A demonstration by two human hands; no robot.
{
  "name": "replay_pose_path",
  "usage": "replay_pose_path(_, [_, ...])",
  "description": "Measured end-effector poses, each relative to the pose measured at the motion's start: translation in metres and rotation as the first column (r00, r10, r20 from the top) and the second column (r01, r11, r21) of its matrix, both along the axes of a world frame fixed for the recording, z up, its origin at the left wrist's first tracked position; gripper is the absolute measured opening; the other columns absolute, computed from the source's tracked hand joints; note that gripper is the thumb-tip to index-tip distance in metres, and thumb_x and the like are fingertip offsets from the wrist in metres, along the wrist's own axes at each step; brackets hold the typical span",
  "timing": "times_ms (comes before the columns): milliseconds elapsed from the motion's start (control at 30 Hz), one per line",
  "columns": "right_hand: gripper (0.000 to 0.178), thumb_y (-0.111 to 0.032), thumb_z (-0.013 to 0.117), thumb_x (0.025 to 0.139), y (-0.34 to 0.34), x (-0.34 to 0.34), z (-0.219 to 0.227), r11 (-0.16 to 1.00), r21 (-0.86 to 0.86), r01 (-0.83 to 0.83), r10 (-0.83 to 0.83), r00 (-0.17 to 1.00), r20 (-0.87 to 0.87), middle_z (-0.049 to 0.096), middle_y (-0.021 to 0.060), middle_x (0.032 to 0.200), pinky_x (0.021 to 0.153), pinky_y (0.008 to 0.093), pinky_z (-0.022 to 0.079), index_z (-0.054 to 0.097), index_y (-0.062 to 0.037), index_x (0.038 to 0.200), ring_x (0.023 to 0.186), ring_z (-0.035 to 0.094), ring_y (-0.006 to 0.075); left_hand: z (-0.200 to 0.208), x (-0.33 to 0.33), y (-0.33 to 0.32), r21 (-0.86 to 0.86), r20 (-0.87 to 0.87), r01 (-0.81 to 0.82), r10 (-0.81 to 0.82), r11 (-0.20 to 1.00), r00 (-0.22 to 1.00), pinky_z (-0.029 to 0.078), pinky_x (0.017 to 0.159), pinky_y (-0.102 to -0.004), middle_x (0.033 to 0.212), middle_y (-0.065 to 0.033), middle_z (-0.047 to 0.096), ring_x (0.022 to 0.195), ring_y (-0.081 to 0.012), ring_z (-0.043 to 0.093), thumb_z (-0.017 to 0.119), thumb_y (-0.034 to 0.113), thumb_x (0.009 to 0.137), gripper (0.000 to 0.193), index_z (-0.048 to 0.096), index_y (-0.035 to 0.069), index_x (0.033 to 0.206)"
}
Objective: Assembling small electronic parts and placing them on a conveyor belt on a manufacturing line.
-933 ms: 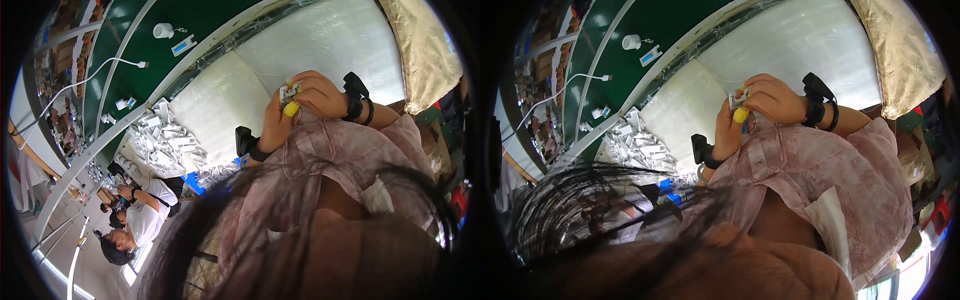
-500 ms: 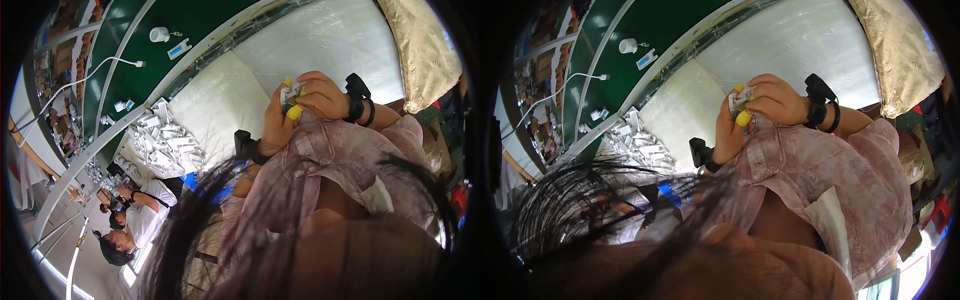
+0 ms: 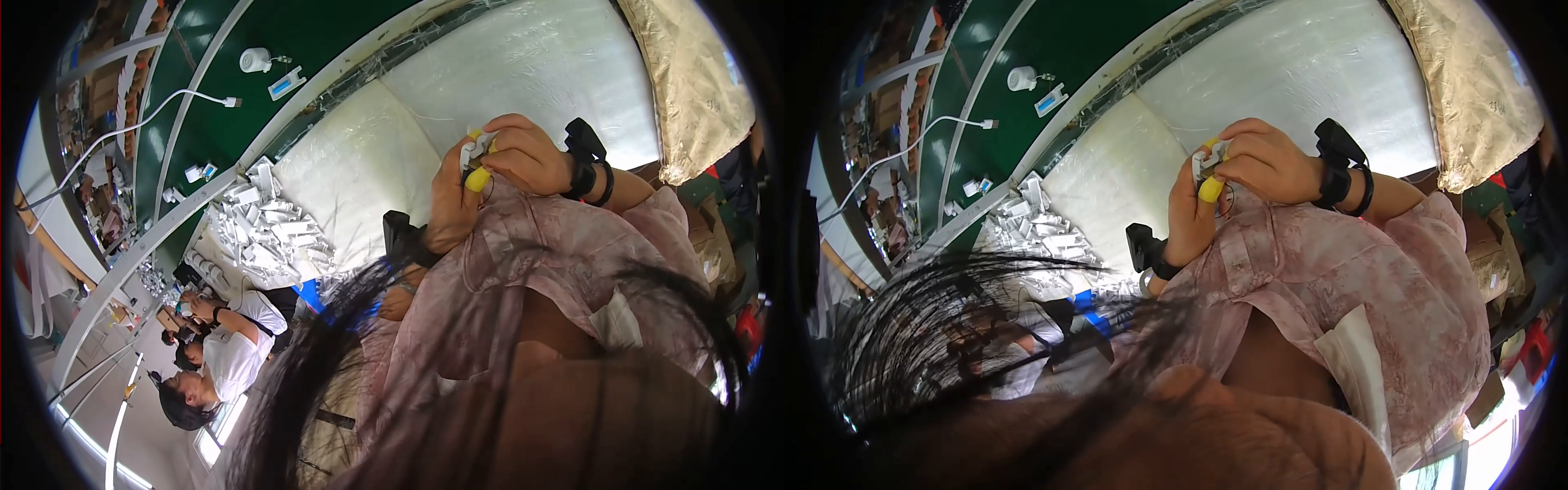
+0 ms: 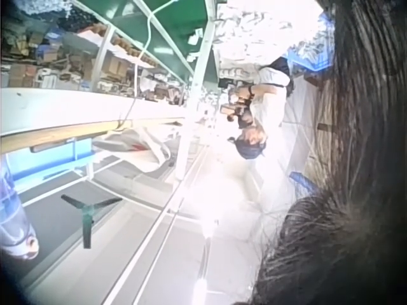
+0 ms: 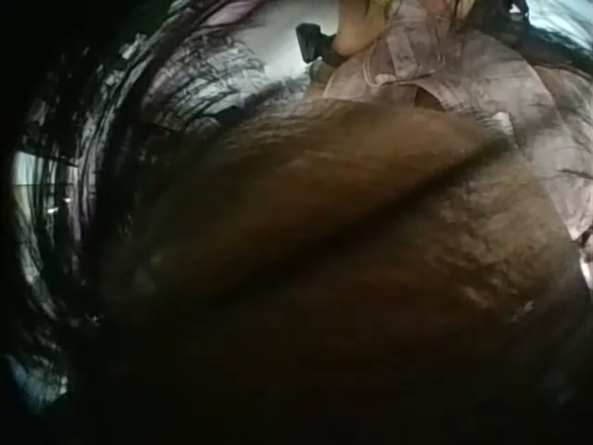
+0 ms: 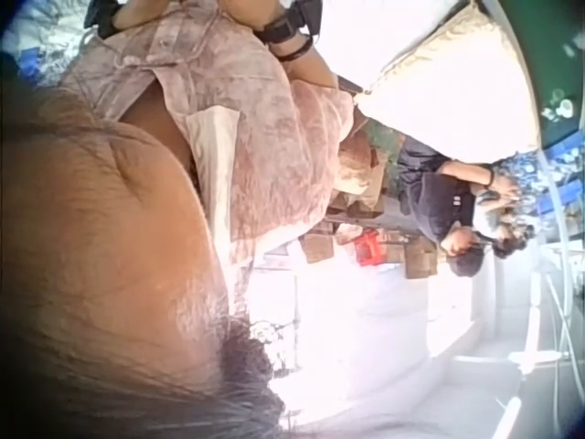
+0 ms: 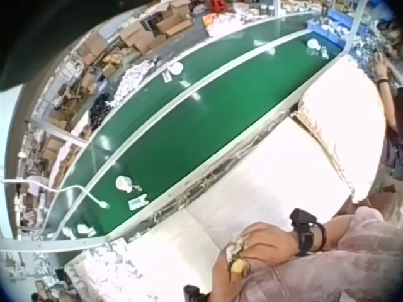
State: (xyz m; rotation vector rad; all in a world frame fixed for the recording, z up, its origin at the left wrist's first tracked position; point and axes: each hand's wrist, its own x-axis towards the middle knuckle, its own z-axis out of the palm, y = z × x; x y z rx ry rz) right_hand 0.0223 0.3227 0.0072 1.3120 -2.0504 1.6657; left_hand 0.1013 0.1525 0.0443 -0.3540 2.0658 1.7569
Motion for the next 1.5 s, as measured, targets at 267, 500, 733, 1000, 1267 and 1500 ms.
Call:
replay_pose_path(267, [0.022,0.001,0.072,0.071,-0.001,-0.001,-0.002,0.999,0.037,-0.006,0.005,1.000,0.023,0.054,0.0110,0.084,0.079,0.0420,0.051,0.061,0.0018,0.090,0.088,0.058,0.0339,-0.004,-0.003,0.000,-0.022,-0.038,0.011,-0.012,1.000,0.999,0.037,0.050,-0.0201,0.072,-0.0007,0.051,0.057,-0.0056,0.045,0.047,0.012,0.098,0.034,0.043,-0.001,0.129])
replay_pose_path(500, [0.023,0.001,0.072,0.071,-0.002,0.001,-0.006,0.999,0.051,0.020,-0.023,0.997,0.070,0.055,0.0106,0.086,0.078,0.0405,0.051,0.060,0.0000,0.090,0.090,0.059,0.0342,-0.002,-0.006,0.003,-0.009,-0.017,-0.032,0.032,0.999,0.999,0.037,0.049,-0.0205,0.072,-0.0006,0.051,0.057,-0.0057,0.045,0.045,0.012,0.099,0.031,0.046,-0.002,0.126])
replay_pose_path(733, [0.021,-0.001,0.070,0.069,-0.012,0.002,-0.012,0.991,0.111,0.074,-0.084,0.993,0.084,0.054,0.0113,0.086,0.077,0.0415,0.051,0.059,-0.0020,0.087,0.089,0.059,0.0353,-0.002,-0.015,0.001,-0.045,-0.021,-0.024,0.023,0.999,1.000,0.037,0.046,-0.0214,0.071,-0.0011,0.051,0.053,-0.0066,0.045,0.040,0.013,0.100,0.028,0.049,-0.002,0.122])
replay_pose_path(1000, [0.013,-0.003,0.067,0.074,-0.041,-0.012,-0.037,0.987,0.104,0.125,-0.138,0.983,0.123,0.055,0.0101,0.084,0.073,0.0394,0.050,0.058,-0.0037,0.084,0.083,0.059,0.0310,-0.017,-0.030,-0.017,-0.010,0.100,-0.121,0.121,0.993,0.988,0.041,0.044,-0.0232,0.075,-0.0026,0.053,0.054,-0.0075,0.048,0.039,0.016,0.100,0.028,0.050,-0.001,0.118])
replay_pose_path(1267, [0.006,0.000,0.063,0.084,-0.089,-0.096,-0.084,0.999,-0.013,0.034,-0.021,0.820,0.572,0.057,0.0082,0.081,0.065,0.0268,0.048,0.058,-0.0022,0.088,0.075,0.060,0.0181,-0.063,-0.081,-0.097,-0.096,0.129,-0.360,0.370,0.928,0.920,0.056,0.063,-0.0309,0.114,-0.0119,0.057,0.090,-0.0180,0.062,0.039,0.038,0.099,0.050,0.040,0.003,0.135])
replay_pose_path(1500, [0.033,-0.016,0.067,0.086,-0.112,-0.175,-0.131,0.826,-0.136,0.547,-0.293,0.624,0.725,0.064,0.0113,0.103,0.079,0.0298,0.050,0.059,-0.0005,0.114,0.092,0.062,0.0196,-0.157,-0.108,-0.308,-0.716,-0.279,-0.412,0.311,0.563,0.909,0.051,0.071,-0.0340,0.101,-0.0129,0.058,0.083,-0.0239,0.060,0.061,0.009,0.082,0.040,0.052,-0.006,0.118])
